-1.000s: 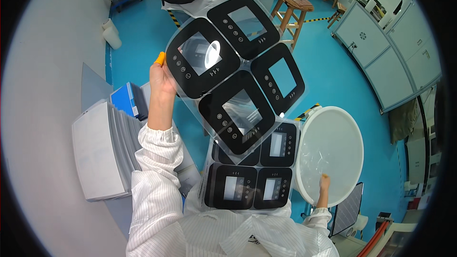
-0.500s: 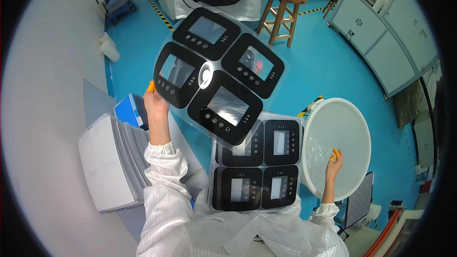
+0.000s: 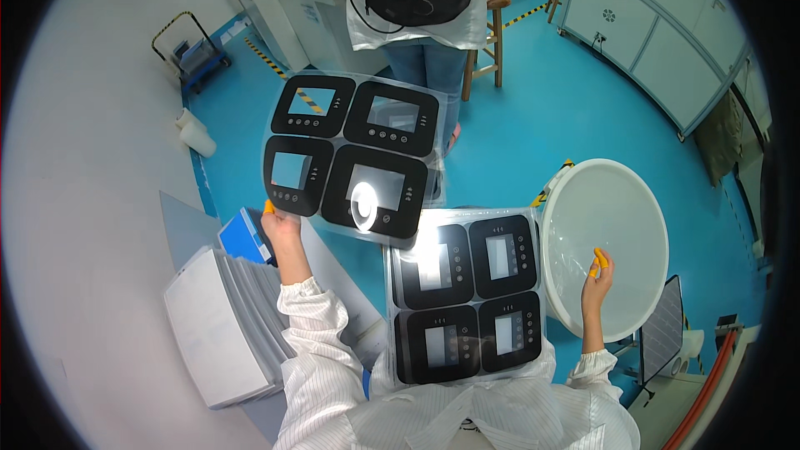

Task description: Cleaning and inspecting plastic electronics faceplates or panels using a damp cloth from a bucket.

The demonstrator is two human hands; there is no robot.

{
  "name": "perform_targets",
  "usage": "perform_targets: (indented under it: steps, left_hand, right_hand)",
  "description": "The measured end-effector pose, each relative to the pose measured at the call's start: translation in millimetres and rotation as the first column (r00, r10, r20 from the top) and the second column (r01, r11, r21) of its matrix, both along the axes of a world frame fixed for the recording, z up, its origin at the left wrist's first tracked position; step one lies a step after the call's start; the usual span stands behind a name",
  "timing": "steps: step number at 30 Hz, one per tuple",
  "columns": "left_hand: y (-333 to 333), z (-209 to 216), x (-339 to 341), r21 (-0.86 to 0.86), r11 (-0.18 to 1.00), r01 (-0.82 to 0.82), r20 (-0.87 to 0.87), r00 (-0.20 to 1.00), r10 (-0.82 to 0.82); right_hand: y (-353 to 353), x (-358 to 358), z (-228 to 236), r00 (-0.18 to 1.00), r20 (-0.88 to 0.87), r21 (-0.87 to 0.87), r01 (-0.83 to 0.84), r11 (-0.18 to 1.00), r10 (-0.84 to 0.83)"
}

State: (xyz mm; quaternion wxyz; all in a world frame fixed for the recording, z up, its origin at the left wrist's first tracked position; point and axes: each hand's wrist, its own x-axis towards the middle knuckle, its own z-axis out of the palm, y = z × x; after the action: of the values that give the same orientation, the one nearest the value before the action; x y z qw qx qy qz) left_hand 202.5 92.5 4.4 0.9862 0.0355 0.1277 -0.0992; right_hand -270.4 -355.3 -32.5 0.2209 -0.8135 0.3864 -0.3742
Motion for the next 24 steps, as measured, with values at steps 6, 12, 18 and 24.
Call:
perform_targets:
  steps: [6, 12, 18, 24]
  left_hand:
    - [-63.1, -9.0, 28.8, -0.015, 0.997, -0.082, -0.185, 0.980, 0.077]
    - [-95.1, -33.1, 39.7, 0.164, 0.953, -0.255, -0.209, 0.935, 0.286]
    - [-116.3, -13.0, -1.5, 0.403, 0.888, -0.222, -0.171, 0.935, 0.312]
    - [-80.5, -28.6, -22.7, 0.744, 0.641, -0.190, 0.112, 0.981, 0.161]
  right_hand:
    - [11.8, 2.6, 13.0, 1.000, 0.011, -0.015, -0.008, 1.000, 0.008]
    - [15.3, 5.8, 13.9, 0.999, 0.027, -0.004, -0.041, 0.999, 0.041]
    - [17.6, 1.6, 11.6, 0.999, 0.035, 0.013, -0.016, 1.000, 0.016]
    - [22.0, 13.9, 19.5, 0.999, 0.029, 0.023, -0.040, 0.999, 0.039]
